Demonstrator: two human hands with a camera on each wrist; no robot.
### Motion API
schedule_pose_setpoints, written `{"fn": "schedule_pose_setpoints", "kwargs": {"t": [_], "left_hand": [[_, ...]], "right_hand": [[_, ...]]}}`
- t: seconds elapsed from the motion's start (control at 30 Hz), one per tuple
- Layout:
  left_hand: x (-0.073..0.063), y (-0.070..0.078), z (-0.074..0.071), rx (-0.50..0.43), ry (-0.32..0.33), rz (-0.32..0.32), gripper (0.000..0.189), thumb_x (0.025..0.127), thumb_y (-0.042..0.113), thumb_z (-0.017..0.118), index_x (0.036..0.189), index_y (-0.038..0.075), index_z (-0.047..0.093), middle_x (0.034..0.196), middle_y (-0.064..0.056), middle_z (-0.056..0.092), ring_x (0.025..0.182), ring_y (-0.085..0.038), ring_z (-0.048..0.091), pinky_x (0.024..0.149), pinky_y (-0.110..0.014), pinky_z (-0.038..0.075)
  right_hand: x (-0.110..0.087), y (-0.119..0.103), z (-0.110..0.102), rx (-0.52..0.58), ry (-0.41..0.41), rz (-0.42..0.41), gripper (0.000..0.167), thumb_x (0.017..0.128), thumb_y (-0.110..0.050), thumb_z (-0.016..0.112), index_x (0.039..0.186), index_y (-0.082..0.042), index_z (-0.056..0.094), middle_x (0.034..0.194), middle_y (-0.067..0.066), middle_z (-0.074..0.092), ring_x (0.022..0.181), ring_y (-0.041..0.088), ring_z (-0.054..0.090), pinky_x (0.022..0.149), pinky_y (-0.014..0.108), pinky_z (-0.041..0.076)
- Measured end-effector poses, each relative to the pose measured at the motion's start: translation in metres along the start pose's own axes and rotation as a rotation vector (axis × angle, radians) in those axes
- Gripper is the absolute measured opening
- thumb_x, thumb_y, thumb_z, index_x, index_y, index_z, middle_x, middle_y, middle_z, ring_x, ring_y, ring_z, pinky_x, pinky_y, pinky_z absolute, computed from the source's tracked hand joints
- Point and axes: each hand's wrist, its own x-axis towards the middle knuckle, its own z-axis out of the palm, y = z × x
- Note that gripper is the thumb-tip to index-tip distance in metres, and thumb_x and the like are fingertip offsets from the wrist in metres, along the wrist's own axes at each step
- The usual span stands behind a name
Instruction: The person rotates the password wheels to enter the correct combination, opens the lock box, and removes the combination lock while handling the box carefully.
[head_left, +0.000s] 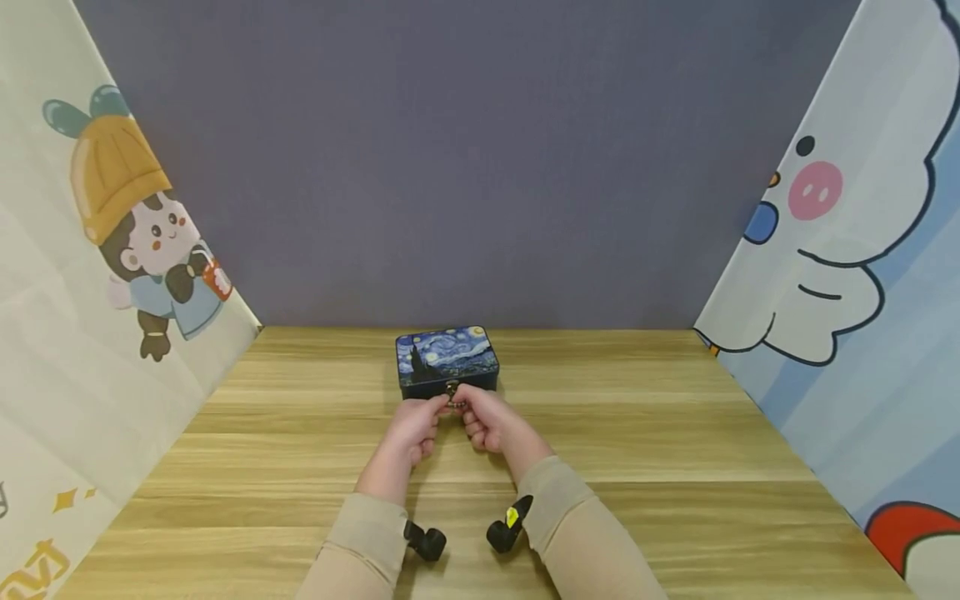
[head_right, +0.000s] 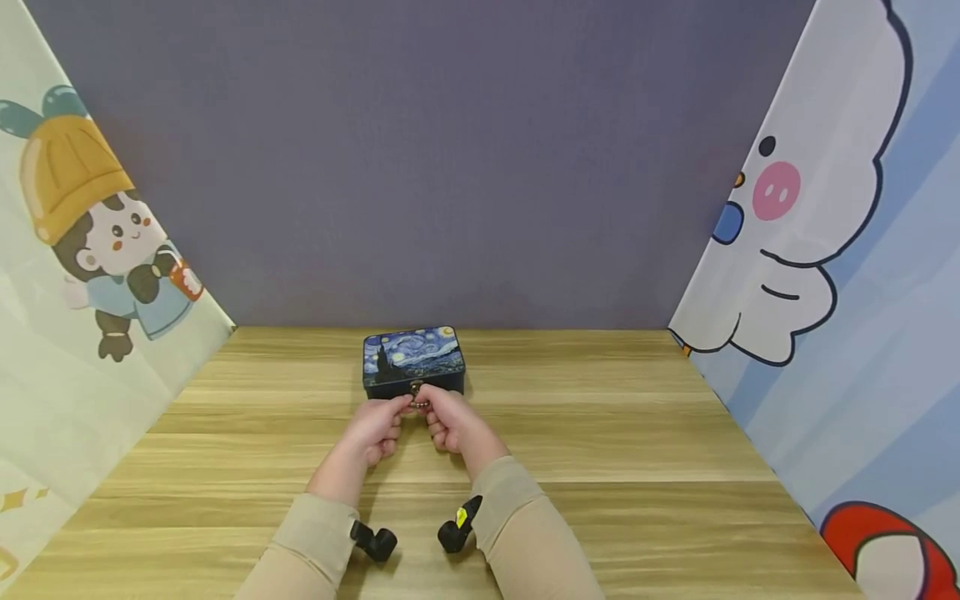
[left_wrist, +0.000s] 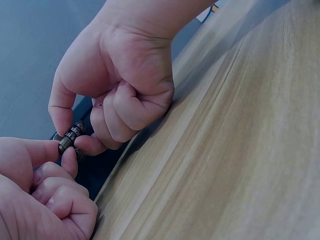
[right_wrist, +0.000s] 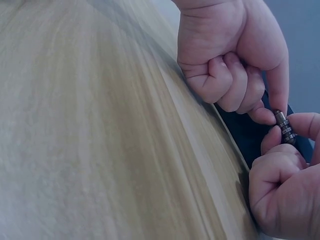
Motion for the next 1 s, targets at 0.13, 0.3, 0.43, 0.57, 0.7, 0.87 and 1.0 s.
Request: {"fn": "schedule_pose_setpoints", "kwargs": {"t": [0.13,0.3,0.43,0.57,0.7,0.87,1.0], "left_hand": [[0.000,0.001,0.000,-0.006,0.004,0.004,0.036,0.102,0.026,0.060,0.106,-0.010,0.065,0.055,0.008,0.029,0.042,-0.005,0.021,0.038,-0.022,0.021],[-0.001,0.000,-0.001,-0.003,0.005,0.003,0.035,0.102,0.026,0.060,0.105,-0.009,0.065,0.055,0.008,0.030,0.042,-0.005,0.021,0.038,-0.022,0.021],[0.000,0.000,0.000,-0.006,0.006,-0.005,0.035,0.102,0.027,0.061,0.106,-0.008,0.065,0.056,0.007,0.030,0.043,-0.006,0.021,0.038,-0.022,0.021],[0.000,0.000,0.000,-0.006,0.004,-0.010,0.036,0.102,0.027,0.061,0.106,-0.008,0.065,0.056,0.007,0.030,0.043,-0.006,0.021,0.038,-0.022,0.021],[0.000,0.001,0.000,0.000,0.005,-0.009,0.036,0.102,0.028,0.061,0.106,-0.008,0.064,0.056,0.007,0.030,0.042,-0.006,0.021,0.038,-0.022,0.022],[-0.001,0.001,0.000,0.003,0.008,-0.003,0.035,0.101,0.027,0.061,0.105,-0.008,0.064,0.056,0.007,0.031,0.043,-0.006,0.022,0.038,-0.022,0.022],[0.001,0.001,0.000,0.002,0.008,-0.008,0.035,0.101,0.027,0.062,0.105,-0.007,0.064,0.056,0.007,0.031,0.043,-0.006,0.022,0.038,-0.022,0.022]], "right_hand": [[0.000,-0.001,-0.001,0.001,-0.015,0.009,0.019,0.081,-0.026,0.061,0.077,-0.009,0.054,0.054,-0.010,0.027,0.042,0.002,0.020,0.037,0.019,0.016],[-0.001,-0.002,-0.006,0.027,-0.043,0.029,0.023,0.085,-0.030,0.059,0.083,-0.007,0.056,0.055,-0.011,0.025,0.041,0.002,0.019,0.038,0.018,0.015],[-0.002,-0.003,-0.013,0.051,-0.051,0.028,0.027,0.088,-0.033,0.060,0.088,-0.006,0.058,0.055,-0.012,0.025,0.042,0.002,0.019,0.038,0.018,0.016],[-0.004,-0.004,-0.019,0.050,-0.045,0.028,0.031,0.089,-0.034,0.060,0.095,-0.004,0.060,0.055,-0.012,0.024,0.043,0.002,0.018,0.037,0.018,0.017],[-0.005,-0.006,-0.022,0.044,-0.045,0.032,0.033,0.089,-0.035,0.059,0.097,-0.003,0.058,0.055,-0.011,0.024,0.044,0.002,0.017,0.037,0.017,0.016],[-0.005,-0.006,-0.022,0.039,-0.047,0.028,0.032,0.088,-0.035,0.061,0.094,-0.004,0.059,0.056,-0.011,0.025,0.045,0.002,0.017,0.037,0.017,0.017],[-0.005,-0.006,-0.022,0.040,-0.047,0.034,0.031,0.088,-0.035,0.062,0.094,-0.005,0.058,0.056,-0.011,0.025,0.044,0.002,0.018,0.038,0.017,0.017]]}}
